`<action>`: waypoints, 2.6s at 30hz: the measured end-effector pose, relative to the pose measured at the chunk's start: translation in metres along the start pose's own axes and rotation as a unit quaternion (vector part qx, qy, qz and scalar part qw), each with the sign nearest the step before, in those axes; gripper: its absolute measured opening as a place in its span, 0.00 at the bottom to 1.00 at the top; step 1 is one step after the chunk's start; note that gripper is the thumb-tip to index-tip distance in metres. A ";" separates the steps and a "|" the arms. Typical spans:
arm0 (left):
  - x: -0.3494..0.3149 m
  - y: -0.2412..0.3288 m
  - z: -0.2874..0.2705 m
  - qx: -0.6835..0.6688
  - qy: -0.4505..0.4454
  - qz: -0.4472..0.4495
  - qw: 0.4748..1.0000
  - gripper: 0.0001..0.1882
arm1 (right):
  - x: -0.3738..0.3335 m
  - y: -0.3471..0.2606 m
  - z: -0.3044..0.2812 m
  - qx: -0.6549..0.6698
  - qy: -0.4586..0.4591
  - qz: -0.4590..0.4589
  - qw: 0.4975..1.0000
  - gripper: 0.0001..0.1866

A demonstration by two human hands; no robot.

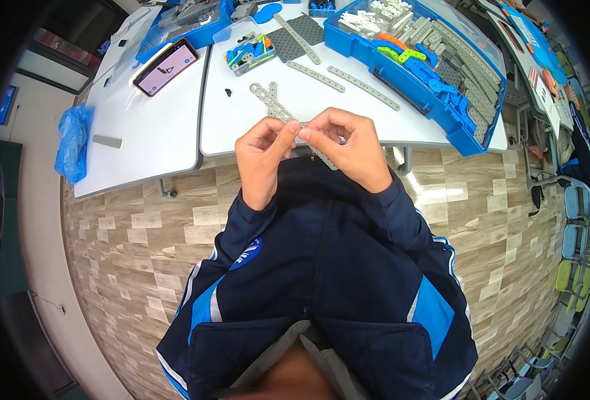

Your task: The person assembles gray plastic beam components on a white table, connecting them into a rectangular frame and then a cross shape. They handle small connectors and beams, occasionally referencing a tablet displaying instructions. The person places assembled pieces on the table and continues building.

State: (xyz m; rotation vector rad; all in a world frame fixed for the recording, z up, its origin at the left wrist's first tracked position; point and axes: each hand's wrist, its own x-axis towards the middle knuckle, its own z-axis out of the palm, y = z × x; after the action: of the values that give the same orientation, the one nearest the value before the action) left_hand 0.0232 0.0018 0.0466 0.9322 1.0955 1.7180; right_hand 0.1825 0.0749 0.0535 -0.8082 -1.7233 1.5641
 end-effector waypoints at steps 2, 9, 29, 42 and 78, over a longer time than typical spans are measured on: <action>0.000 0.000 0.000 0.002 0.001 -0.007 1.000 0.08 | 0.000 0.001 -0.001 -0.005 -0.001 0.000 1.000 0.07; 0.000 0.000 -0.001 0.005 0.000 -0.014 1.000 0.09 | 0.000 0.002 -0.002 0.000 -0.004 -0.001 1.000 0.07; -0.005 -0.006 0.005 0.041 -0.055 -0.047 0.997 0.06 | 0.006 -0.001 0.006 0.121 0.004 -0.049 0.991 0.05; 0.005 0.000 -0.007 0.039 -0.004 0.011 0.999 0.06 | 0.006 0.012 0.007 -0.011 0.036 -0.073 0.997 0.07; -0.003 -0.004 -0.002 -0.026 0.000 -0.004 1.000 0.10 | 0.039 0.023 -0.020 -0.258 0.207 -0.131 0.935 0.10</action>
State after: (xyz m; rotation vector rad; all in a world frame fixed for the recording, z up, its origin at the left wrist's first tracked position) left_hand 0.0234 -0.0010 0.0417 0.8938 1.0488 1.7324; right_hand 0.1761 0.1199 0.0345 -1.0212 -1.8404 0.6986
